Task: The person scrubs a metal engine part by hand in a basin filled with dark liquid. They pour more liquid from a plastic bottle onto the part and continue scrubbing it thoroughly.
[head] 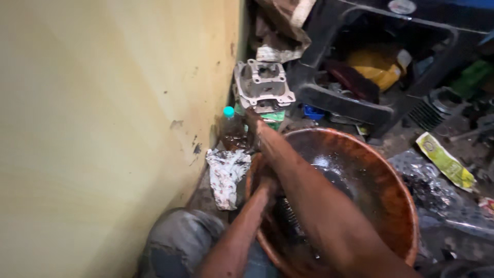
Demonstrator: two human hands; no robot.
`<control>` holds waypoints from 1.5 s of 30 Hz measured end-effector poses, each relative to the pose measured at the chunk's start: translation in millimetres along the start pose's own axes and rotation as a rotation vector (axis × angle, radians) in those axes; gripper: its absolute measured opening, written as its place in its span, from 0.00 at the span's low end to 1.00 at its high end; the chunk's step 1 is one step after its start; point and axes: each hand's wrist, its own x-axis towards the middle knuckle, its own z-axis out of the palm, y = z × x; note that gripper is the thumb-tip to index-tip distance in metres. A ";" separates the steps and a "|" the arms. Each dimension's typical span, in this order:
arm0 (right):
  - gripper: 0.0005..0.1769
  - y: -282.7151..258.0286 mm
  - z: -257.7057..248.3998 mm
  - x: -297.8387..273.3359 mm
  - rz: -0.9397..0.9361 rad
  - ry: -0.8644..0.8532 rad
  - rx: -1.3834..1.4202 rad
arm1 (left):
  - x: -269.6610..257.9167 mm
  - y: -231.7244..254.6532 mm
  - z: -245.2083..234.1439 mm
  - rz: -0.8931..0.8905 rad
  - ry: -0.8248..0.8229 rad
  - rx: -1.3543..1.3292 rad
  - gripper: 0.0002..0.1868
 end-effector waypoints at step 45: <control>0.08 1.3 -284.1 -242.6 -0.727 0.416 0.391 | -45.9 21.0 45.7 0.450 -0.350 0.295 0.48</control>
